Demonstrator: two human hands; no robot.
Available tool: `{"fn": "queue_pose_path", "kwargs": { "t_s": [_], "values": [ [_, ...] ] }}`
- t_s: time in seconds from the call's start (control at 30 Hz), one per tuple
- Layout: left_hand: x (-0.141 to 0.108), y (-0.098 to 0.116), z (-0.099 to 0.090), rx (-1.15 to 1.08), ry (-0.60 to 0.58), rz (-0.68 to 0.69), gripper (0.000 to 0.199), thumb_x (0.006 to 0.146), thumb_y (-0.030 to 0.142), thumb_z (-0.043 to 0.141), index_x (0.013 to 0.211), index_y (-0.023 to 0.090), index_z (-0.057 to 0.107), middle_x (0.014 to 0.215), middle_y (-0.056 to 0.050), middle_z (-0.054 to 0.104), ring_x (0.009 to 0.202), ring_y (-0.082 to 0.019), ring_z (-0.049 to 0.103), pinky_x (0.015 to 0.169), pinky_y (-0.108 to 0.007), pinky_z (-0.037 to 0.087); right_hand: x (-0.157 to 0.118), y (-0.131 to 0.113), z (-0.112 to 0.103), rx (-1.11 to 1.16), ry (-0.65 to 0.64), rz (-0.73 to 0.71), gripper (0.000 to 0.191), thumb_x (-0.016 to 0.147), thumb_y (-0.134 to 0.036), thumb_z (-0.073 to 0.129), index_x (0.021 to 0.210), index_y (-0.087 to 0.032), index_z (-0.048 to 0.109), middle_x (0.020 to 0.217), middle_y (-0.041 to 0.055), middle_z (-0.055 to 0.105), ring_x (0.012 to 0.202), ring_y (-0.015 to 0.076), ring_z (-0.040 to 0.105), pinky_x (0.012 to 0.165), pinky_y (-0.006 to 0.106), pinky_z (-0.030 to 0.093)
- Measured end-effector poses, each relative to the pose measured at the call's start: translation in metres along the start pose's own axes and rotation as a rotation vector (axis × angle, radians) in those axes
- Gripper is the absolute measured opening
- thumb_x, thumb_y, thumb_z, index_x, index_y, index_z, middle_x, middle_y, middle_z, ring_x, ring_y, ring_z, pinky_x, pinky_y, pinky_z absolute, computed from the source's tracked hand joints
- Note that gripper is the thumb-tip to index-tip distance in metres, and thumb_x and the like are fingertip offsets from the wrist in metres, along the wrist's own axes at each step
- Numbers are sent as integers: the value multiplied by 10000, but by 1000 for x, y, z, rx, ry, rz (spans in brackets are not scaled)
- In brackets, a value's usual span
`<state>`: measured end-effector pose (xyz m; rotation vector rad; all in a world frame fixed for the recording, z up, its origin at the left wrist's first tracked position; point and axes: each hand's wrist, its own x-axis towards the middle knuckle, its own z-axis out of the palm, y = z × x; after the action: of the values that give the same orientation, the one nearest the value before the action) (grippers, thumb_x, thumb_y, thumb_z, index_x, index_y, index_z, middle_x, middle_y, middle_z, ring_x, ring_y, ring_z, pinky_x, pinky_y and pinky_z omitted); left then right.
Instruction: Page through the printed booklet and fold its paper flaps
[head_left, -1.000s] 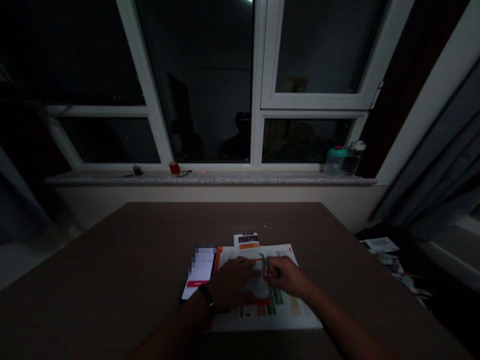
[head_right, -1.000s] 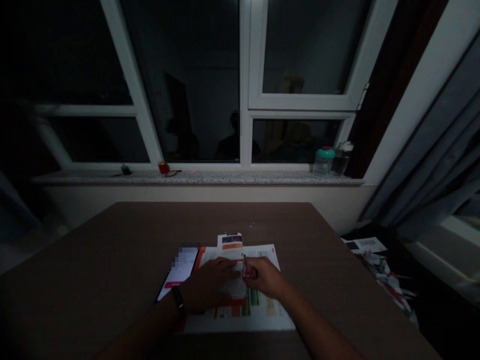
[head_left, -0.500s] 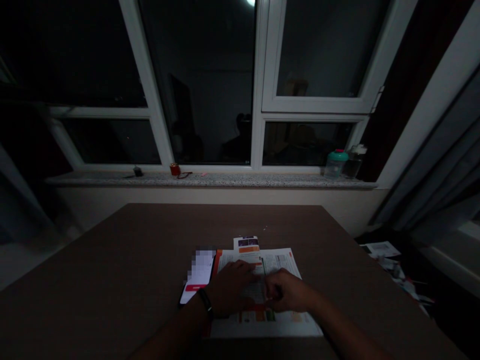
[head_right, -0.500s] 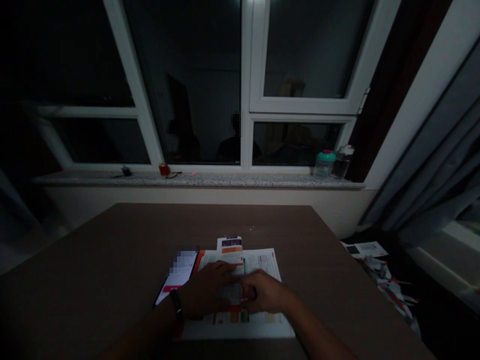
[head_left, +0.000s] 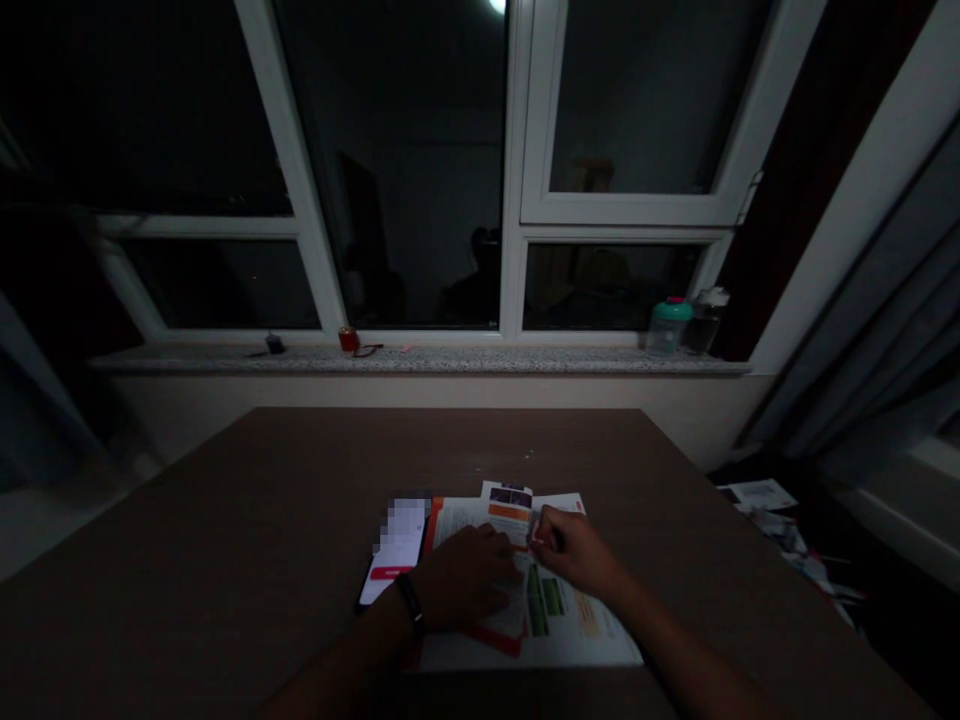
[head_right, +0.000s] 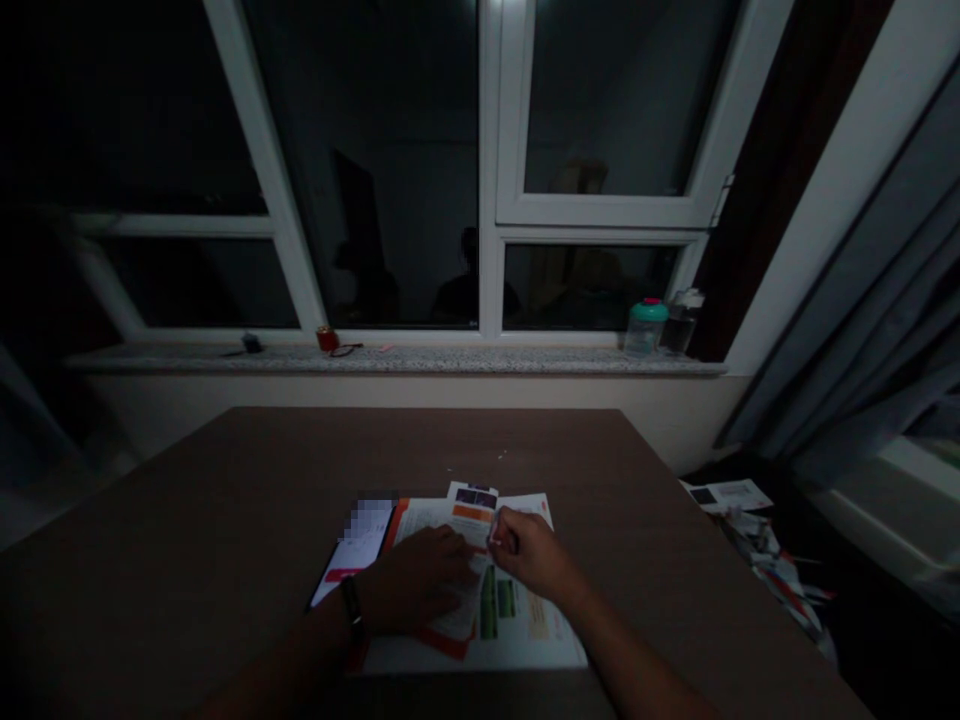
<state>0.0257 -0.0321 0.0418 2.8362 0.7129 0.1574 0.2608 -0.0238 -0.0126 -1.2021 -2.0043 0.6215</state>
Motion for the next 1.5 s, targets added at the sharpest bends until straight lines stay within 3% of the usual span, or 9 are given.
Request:
{"fn": "queue_pose_path", "kwargs": {
  "t_s": [0.27, 0.53, 0.67, 0.8, 1.03, 1.37, 1.5],
  "values": [
    [0, -3, 2, 67, -9, 33, 201, 848, 286, 704, 1032, 272, 623, 1092, -8, 577, 1017, -223, 527, 878, -331, 430, -6, -8, 4, -14, -148, -150, 171, 691, -66, 584, 694, -204, 482, 648, -58, 497, 605, 109, 493, 560, 191, 336],
    [1, -2, 3, 33, -1, 14, 205, 829, 265, 727, 1016, 268, 644, 1093, -13, 580, 1029, -227, 528, 882, -338, 444, 8, -3, 7, -79, -93, -243, 179, 752, -51, 532, 675, -201, 472, 727, -12, 550, 698, 138, 532, 635, 219, 363],
    [1, 0, -2, -11, -14, -6, 187, 828, 252, 722, 1003, 261, 656, 1157, -29, 581, 1076, -237, 531, 912, -348, 445, 13, -2, 9, -109, -27, -228, 166, 795, -67, 511, 698, -201, 492, 718, -12, 537, 694, 140, 523, 643, 224, 367],
    [-2, -3, -1, -99, 10, 5, 261, 807, 223, 735, 1046, 281, 647, 1359, -14, 499, 1223, -251, 473, 1016, -385, 392, 8, -1, 7, -89, -20, -190, 146, 761, -66, 531, 717, -203, 504, 702, -25, 534, 666, 134, 517, 613, 213, 361],
    [-2, -9, 7, -112, 31, 4, 262, 808, 223, 730, 1047, 281, 639, 1315, -11, 543, 1189, -250, 506, 1000, -392, 399, -1, 0, 4, -19, -106, -235, 184, 689, -48, 562, 669, -203, 467, 712, -26, 543, 664, 128, 525, 603, 204, 361],
    [-3, -3, 0, -78, 35, 25, 259, 806, 209, 723, 1039, 256, 623, 1336, -19, 539, 1218, -245, 487, 1016, -383, 390, 18, 1, 4, -181, 58, -128, 130, 839, -140, 509, 726, -201, 488, 727, -9, 550, 680, 139, 513, 628, 223, 348],
    [-1, -4, 6, -55, 70, 6, 431, 841, 257, 703, 1241, 265, 542, 1279, -31, 570, 1170, -244, 506, 995, -381, 400, 12, 5, 3, -124, 118, -69, 136, 843, -187, 540, 721, -197, 482, 682, -23, 547, 623, 125, 497, 588, 215, 335]
  ]
}}
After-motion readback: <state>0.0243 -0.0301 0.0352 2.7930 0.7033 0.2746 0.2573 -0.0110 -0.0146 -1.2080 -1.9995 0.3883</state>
